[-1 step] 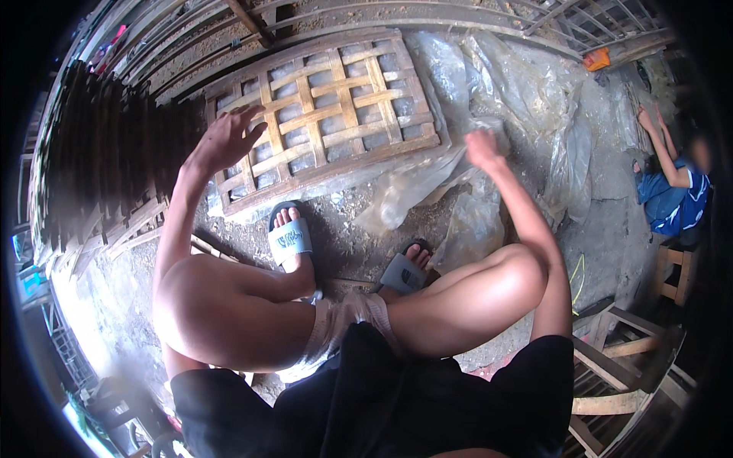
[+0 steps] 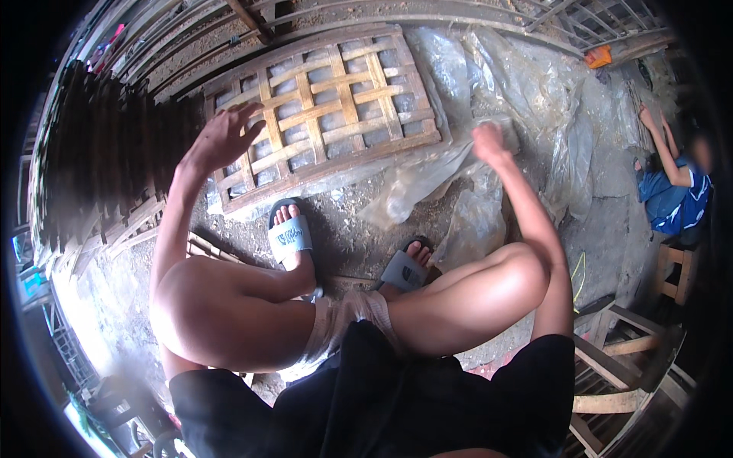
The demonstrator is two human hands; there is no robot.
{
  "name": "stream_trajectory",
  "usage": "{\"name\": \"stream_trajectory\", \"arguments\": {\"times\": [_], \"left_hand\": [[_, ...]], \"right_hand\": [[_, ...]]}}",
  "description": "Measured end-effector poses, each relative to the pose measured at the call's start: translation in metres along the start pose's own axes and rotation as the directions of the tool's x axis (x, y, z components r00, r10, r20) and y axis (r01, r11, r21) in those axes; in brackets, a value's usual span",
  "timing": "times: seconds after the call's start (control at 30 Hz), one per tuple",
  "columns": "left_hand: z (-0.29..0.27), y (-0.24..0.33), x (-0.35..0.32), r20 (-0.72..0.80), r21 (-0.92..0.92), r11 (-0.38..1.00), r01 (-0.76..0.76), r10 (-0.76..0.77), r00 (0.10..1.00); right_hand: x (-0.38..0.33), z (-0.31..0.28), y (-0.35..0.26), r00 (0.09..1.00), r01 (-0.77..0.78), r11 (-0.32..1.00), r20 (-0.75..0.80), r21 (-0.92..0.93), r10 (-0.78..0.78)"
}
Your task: The person sits on the floor and assembles a wooden lattice frame by hand. They fit a curved wooden piece into the frame, adjust the joints, and then place a clear plastic sheet over the completed lattice.
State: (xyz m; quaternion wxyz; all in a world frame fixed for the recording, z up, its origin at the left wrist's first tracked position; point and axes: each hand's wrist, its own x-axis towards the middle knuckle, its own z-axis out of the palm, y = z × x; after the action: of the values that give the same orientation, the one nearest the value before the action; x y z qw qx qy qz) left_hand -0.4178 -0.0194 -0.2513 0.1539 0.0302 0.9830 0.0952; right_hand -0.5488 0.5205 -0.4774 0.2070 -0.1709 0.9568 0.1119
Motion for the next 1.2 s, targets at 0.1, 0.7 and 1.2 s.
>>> {"name": "stream_trajectory", "arguments": {"times": [0.1, 0.7, 1.2], "left_hand": [[-0.014, 0.011, -0.001, 0.015, -0.018, 0.996, -0.087, 0.087, 0.996], [-0.026, 0.009, 0.025, 0.127, 0.087, 0.97, -0.226, 0.215, 0.968], [-0.006, -0.057, 0.009, 0.277, 0.108, 0.972, -0.207, 0.171, 0.946]], "right_hand": [[-0.004, 0.001, 0.039, 0.985, -0.095, 0.991, 0.136, -0.098, 0.108], [0.094, -0.012, 0.047, 0.955, -0.256, 0.951, -0.105, 0.174, 0.277], [0.118, 0.02, 0.168, 0.43, -0.397, 0.683, -0.533, 0.613, 0.729]]}}
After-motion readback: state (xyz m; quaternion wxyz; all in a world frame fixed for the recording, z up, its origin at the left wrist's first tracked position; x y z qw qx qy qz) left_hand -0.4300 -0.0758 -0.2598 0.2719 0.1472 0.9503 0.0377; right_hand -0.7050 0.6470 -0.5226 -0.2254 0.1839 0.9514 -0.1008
